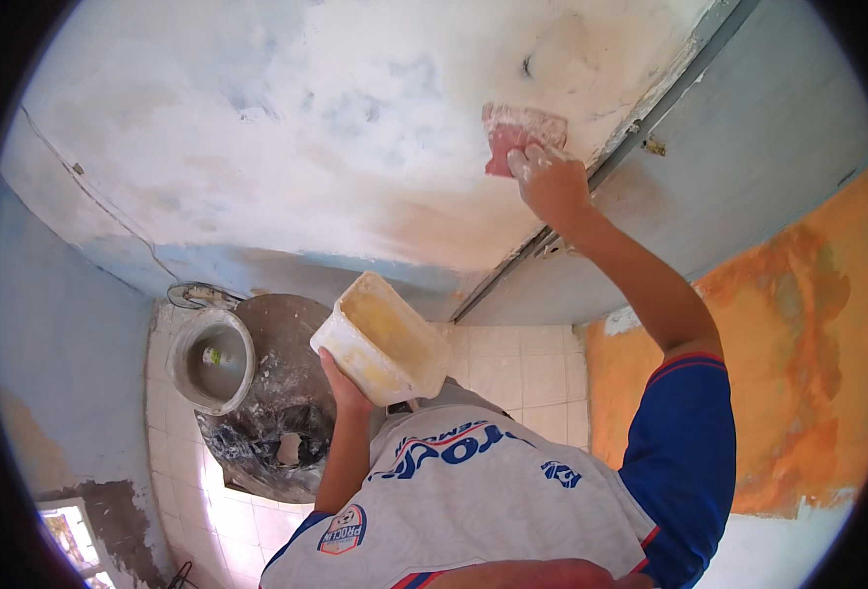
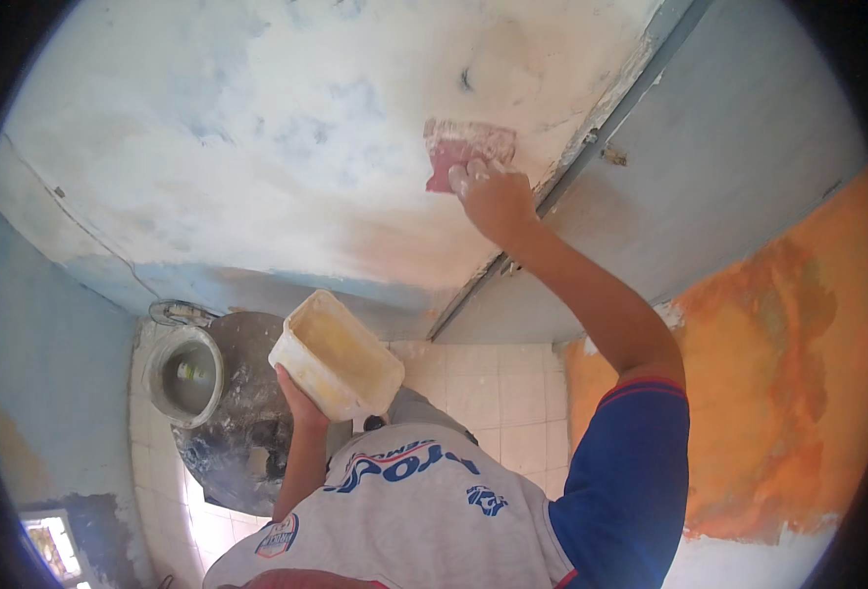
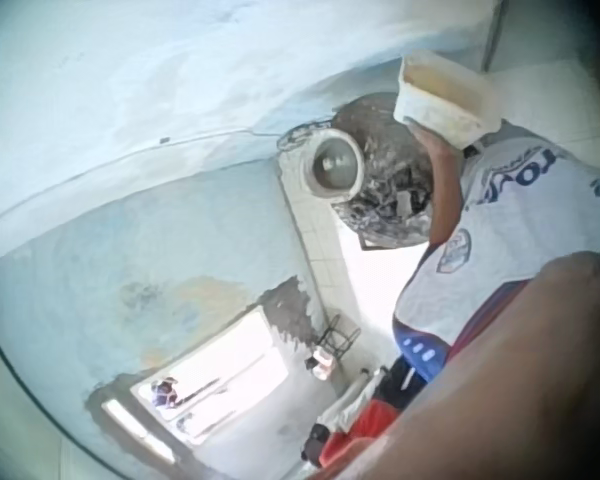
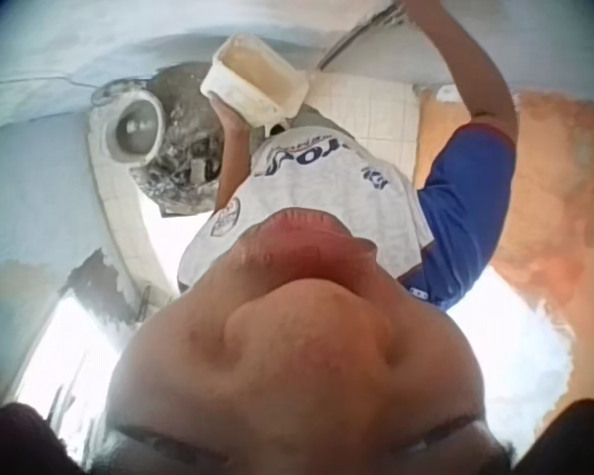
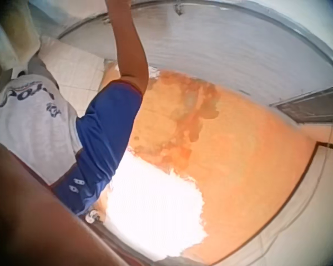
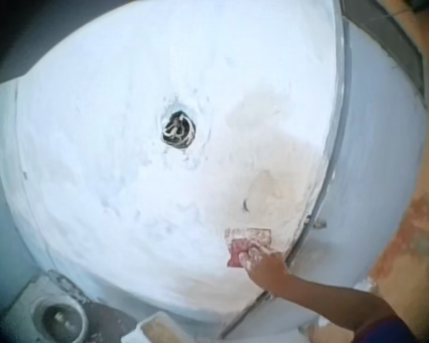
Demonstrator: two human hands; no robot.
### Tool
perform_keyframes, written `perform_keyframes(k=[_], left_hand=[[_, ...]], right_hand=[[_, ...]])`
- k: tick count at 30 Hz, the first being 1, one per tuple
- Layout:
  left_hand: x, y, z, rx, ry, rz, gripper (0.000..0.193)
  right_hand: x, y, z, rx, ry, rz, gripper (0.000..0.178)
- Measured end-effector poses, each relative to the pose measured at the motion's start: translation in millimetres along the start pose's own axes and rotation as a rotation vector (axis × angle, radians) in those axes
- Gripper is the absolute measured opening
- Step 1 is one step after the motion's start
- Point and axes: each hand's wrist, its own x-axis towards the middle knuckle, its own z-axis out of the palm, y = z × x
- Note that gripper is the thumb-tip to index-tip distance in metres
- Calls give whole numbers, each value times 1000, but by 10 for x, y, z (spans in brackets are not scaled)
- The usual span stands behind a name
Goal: The person applies filler to a wall using a scraper. They scoop material from a container and spread it over cracks and uneven surfaces on the wall, smoothing it out with repeated strokes.
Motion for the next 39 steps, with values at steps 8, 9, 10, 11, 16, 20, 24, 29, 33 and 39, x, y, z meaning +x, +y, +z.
perform_keyframes(k=[8,9,10,11,16,20,24,29,33,39], left_hand=[[-92,-19,106,51,21,-24,74],[-96,-27,125,50,46,-13,74],[-102,-42,138,48,66,-10,74],[-116,-48,103,39,66,-2,74],[-169,-22,-34,-11,66,3,74],[-199,2,-20,-12,62,2,74],[-239,23,-8,10,73,65,76],[-238,52,-107,-15,70,47,75],[-218,60,-81,-13,62,46,72],[-267,98,11,35,70,53,73]], right_hand=[[402,553,-104,-70,-101,369,18],[262,356,-35,-90,-133,215,18],[92,235,109,26,146,22,11],[35,-23,-69,93,-70,70,7],[492,297,-421,-7,240,335,8],[556,290,-187,12,-67,339,9],[142,-128,-166,216,-144,176,7],[574,324,-371,-42,-148,458,8],[232,-24,-208,87,-167,243,11],[426,279,-332,-117,64,427,15]])
